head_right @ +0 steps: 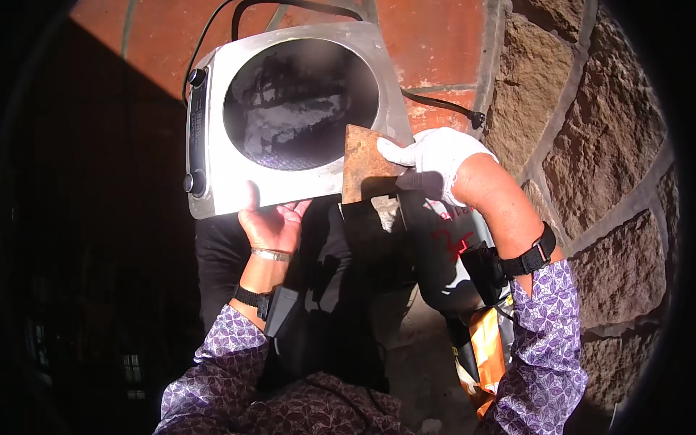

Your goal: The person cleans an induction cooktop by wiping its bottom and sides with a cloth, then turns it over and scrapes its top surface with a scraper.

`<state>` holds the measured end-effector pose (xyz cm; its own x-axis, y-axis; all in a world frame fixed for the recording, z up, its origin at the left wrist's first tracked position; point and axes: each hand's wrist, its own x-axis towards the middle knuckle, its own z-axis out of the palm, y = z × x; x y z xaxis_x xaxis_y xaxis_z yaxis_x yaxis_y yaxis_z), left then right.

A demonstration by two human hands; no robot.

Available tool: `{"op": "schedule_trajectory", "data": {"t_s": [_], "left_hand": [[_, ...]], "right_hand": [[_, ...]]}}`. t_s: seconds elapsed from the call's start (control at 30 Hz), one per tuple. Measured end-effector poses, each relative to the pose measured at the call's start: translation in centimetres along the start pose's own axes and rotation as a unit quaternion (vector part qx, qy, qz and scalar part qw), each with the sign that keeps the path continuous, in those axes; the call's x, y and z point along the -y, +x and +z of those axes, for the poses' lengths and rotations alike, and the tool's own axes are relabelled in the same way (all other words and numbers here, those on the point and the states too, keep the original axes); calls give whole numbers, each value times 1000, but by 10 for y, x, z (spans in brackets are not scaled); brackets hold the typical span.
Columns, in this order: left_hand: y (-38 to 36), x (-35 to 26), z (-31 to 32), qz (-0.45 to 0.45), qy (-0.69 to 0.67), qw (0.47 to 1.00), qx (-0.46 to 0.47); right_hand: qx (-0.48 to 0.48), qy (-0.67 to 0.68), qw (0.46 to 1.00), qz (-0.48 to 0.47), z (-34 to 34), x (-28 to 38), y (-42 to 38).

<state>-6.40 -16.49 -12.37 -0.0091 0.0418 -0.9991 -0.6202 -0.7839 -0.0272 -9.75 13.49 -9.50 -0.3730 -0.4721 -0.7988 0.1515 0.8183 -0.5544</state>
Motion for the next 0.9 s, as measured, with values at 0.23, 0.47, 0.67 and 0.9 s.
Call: {"op": "schedule_trajectory", "data": {"t_s": [0.23, 0.47, 0.67, 0.9], "left_hand": [[0, 2, 0, 16, 9, 1000, 3], [1, 6, -8, -17, -2, 1000, 5], [1, 8, -8, -6, -11, 1000, -2], [2, 13, -9, -3, -13, 1000, -3]], "right_hand": [[52, -28, 993, 99, -9, 8, -5], [49, 64, 981, 179, -6, -16, -16], [-1, 49, 998, 43, 18, 12, 0], [-4, -8, 992, 126, 12, 24, -10]]}}
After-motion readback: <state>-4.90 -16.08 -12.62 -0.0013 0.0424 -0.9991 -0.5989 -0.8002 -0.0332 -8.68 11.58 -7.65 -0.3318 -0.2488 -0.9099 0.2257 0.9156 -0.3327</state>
